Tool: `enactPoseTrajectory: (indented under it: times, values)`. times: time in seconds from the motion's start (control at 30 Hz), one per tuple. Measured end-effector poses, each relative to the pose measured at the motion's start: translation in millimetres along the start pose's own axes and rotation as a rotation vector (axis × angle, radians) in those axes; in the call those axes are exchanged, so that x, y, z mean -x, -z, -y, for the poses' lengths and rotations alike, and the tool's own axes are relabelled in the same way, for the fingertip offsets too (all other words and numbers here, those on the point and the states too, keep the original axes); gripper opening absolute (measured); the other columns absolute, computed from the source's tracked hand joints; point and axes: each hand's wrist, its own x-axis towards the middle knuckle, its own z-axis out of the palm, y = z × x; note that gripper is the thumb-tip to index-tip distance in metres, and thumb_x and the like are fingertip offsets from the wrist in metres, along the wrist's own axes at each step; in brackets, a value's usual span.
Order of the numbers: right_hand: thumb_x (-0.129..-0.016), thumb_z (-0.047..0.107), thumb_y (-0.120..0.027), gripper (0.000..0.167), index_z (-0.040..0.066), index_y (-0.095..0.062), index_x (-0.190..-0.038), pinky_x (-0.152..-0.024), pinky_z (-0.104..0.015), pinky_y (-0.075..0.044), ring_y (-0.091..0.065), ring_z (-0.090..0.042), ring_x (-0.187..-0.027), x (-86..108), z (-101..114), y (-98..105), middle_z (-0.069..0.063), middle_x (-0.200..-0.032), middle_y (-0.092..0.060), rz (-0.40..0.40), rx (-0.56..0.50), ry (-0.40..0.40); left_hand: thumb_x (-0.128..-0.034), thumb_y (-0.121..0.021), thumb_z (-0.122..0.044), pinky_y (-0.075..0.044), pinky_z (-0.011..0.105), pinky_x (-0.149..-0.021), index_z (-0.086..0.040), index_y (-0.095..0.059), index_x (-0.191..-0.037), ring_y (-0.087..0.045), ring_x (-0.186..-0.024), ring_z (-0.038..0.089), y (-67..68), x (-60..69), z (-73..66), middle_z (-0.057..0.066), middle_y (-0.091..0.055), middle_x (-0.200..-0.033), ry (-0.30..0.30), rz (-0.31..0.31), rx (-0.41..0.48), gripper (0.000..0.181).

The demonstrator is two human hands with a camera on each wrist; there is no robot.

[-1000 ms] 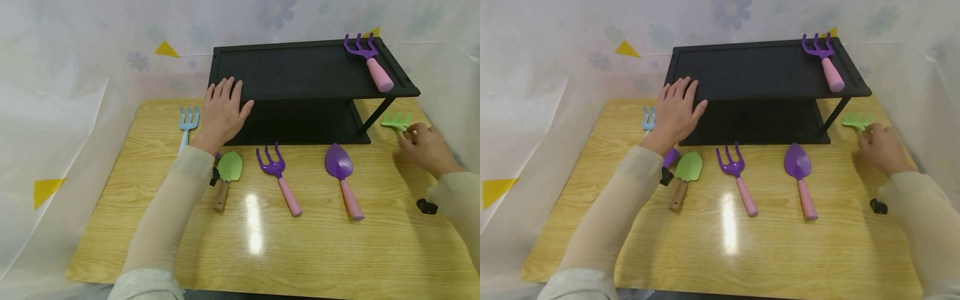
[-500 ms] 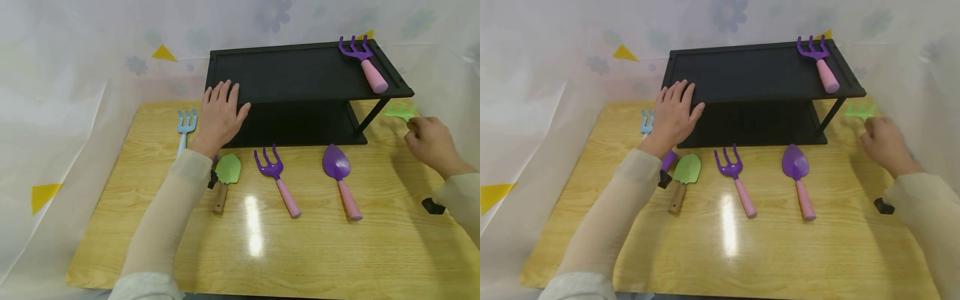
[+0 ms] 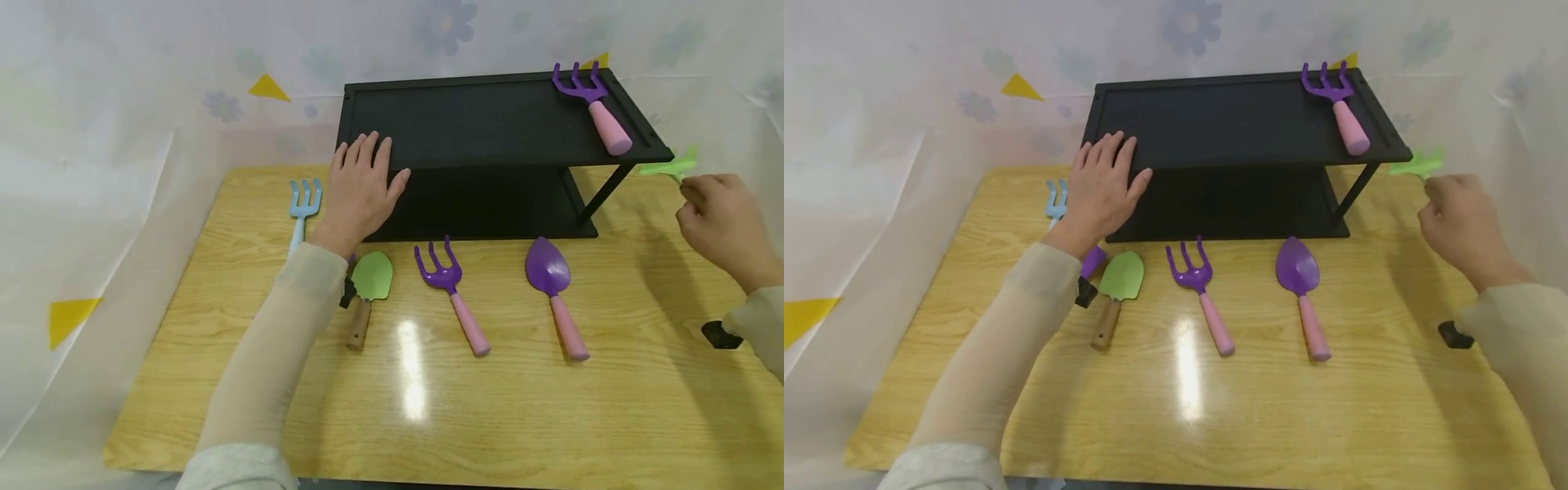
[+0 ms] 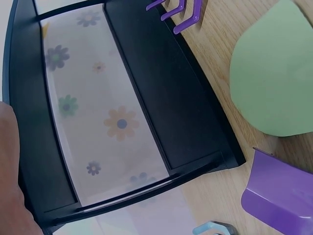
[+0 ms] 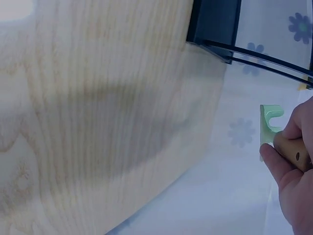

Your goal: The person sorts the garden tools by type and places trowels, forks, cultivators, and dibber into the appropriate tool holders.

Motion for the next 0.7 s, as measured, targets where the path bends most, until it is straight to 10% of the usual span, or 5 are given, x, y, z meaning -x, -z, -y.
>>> enactPoseTrajectory:
  times: [0.47,0.7]
  values:
    - [-0.095,-0.002,-0.031,0.044,-0.018,-0.051,-0.132,-0.109,-0.065,-0.032,-0.042,-0.058,-0.123,-10.0,11,21,-0.044,-0.127,-0.050,-0.187,-0.047,0.047,-0.1027,-0.020,-0.060,-0.009,0.046,-0.126,-0.016,-0.018,-0.160,-0.016,-0.154,0.027,-1.2,0.8,-0.7,0.009,-0.020,-0.166,0.014,0.026,-0.003,0.072]
    - [-0.092,-0.005,-0.036,0.036,-0.018,-0.064,-0.109,-0.115,-0.025,-0.030,-0.049,-0.049,-0.123,-23.5,17,32,-0.037,-0.120,-0.061,-0.334,-0.097,0.117,-0.1025,-0.018,-0.061,-0.008,0.046,-0.126,-0.016,-0.017,-0.160,-0.015,-0.154,0.027,0.0,-1.6,-1.4,0.009,-0.018,-0.166,0.014,0.034,-0.009,0.073]
